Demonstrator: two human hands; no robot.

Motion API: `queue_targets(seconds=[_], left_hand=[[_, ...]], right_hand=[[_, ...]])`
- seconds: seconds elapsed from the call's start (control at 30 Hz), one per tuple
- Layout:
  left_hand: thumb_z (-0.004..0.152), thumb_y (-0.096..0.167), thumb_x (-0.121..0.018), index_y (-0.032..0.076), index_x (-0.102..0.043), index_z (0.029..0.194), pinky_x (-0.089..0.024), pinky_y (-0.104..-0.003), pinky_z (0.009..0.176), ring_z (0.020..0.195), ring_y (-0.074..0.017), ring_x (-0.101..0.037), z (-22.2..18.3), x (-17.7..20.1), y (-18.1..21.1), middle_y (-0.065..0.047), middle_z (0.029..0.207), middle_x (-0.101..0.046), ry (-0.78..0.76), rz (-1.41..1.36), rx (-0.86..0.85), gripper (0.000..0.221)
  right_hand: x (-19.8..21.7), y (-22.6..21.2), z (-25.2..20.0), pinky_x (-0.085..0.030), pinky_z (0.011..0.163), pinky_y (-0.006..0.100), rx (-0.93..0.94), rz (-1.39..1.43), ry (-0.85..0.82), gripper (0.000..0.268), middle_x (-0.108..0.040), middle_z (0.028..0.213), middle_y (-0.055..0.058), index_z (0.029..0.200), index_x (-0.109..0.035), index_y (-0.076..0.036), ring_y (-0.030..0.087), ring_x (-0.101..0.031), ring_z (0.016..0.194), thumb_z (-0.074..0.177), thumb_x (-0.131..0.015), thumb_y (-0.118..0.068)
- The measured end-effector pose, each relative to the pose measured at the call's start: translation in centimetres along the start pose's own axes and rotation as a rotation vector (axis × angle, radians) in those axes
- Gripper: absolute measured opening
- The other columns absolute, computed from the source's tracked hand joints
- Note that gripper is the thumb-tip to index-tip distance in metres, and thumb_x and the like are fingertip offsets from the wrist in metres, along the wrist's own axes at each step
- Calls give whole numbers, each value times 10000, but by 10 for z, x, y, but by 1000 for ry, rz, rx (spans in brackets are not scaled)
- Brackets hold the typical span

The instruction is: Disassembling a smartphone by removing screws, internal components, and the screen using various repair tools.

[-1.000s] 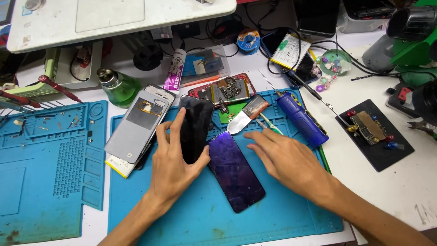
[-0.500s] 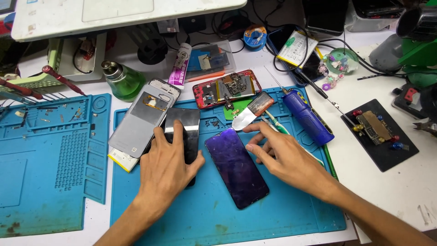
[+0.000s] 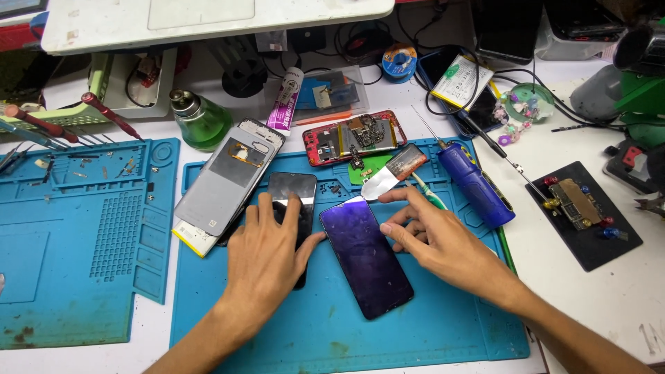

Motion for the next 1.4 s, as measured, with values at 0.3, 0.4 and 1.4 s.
queue_targets(seconds=[0.3,0.4,1.4], left_hand=[[980,470,-674,31,-615,1133,-496,-473,835,1021,-361,-516,-4,15,31,-222,1205,-550,220,-248,-255,469],[977,520,-650,30,-626,1196,-464,-464,848,981,-349,-497,-2,10,29,-180,1109,-536,195,-320,-231,538],[993,308,-644,86,-539,1078,-461,-313,839,939,-141,-572,1,19,28,-16,994,-610,-216,-1301,-11,260]], right_hand=[[-1,11,5,-586,837,287,-9,112,-18,321,-742,973,48,1239,-613,-183,141,-767,946,949,-636,-319],[-2,25,14,-636,843,341,-24,252,-40,265,-761,981,112,1132,-556,-132,216,-788,916,939,-652,-286],[-5,9,15,-573,745,331,85,663,-117,666,-682,1031,113,1495,-515,-118,165,-625,802,866,-667,-275]])
Point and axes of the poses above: each hand's wrist, its own z-axis towards the middle knuckle, its own x-axis out of the back of the hand, y = z × x, the point moved 8 cm from there along z, towards the middle knuckle
